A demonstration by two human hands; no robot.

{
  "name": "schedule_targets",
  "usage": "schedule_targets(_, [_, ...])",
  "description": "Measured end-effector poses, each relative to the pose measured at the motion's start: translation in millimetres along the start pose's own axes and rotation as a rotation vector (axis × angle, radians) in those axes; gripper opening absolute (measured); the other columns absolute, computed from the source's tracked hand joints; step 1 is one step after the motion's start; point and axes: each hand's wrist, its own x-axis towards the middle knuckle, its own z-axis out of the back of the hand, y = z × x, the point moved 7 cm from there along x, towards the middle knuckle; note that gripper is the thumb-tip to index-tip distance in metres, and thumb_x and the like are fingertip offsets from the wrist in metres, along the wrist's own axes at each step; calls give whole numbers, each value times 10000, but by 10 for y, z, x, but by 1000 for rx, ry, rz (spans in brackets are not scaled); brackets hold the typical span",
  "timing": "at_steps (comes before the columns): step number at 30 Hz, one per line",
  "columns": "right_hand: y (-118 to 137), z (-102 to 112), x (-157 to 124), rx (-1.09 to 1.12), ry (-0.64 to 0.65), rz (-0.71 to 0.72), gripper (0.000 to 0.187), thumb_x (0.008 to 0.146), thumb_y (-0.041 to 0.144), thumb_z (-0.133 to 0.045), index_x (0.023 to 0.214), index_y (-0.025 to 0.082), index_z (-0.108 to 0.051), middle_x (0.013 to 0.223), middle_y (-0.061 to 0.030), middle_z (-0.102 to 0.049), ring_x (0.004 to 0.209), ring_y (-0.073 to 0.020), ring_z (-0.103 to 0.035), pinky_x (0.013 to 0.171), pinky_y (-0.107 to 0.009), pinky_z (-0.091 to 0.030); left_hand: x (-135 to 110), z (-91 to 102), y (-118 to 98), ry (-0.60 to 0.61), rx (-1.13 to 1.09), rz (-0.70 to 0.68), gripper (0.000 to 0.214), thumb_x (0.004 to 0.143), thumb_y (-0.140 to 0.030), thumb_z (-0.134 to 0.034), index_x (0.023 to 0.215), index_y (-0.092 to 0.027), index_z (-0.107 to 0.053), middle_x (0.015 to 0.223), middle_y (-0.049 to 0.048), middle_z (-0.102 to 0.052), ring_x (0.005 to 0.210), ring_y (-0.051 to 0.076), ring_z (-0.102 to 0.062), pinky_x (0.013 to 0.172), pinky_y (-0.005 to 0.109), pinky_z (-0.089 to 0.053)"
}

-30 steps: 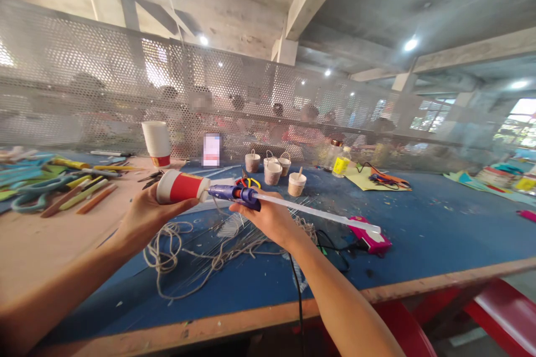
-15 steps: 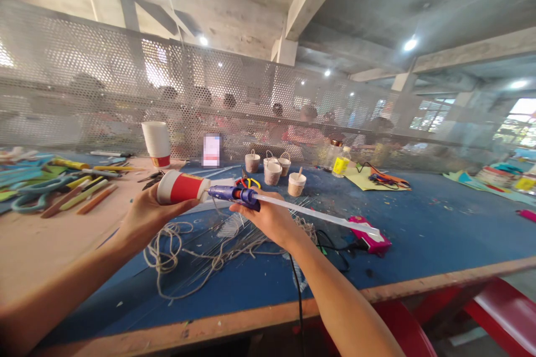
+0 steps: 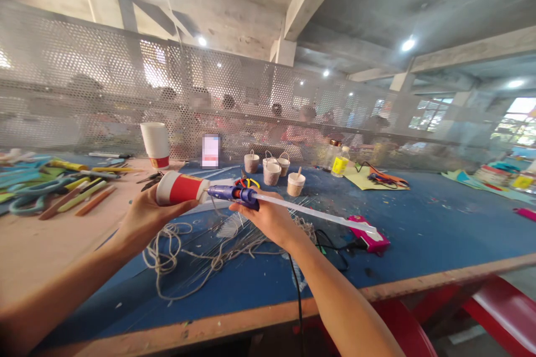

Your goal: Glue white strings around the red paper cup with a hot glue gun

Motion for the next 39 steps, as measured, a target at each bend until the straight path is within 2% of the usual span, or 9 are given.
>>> schedule_targets(12, [4,1,3,56,1,-41,286,933,444,-693,1124,243,-761,1028,-66,-790,935,-246,-732,810,-345,-582,-1,-13,39,30,-27,-3,481,598,-388,-919,965,-138,-731,811,44,-769,654,179,-668,628,269,-565])
schedule_targets(23, [-32,18,15,35,-17,-54,322,928,454,-701,1163,237,-746,1093,-65,-787,976,-245,-729,867,-348,-567,1,-26,40,45,-61,8,437,601,-361,-926,938,-151,-744,801,36,-786,646,158,-672,618,240,-572])
schedule_targets(31, [-39,30,23,-4,-53,-17,339,932,454,-696,1174,222,-744,1063,-53,-795,959,-243,-732,855,-345,-555,9,-44,47,46,-52,4,466,584,-388,-923,935,-145,-736,801,40,-785,645,171,-675,611,257,-572])
schedule_targets(39, [-63,44,29,-13,-66,-45,369,922,480,-698,1179,218,-733,1027,-43,-792,933,-234,-722,851,-340,-559,1,-46,59,55,-57,1,470,589,-378,-921,952,-148,-732,818,48,-785,654,185,-684,624,280,-575])
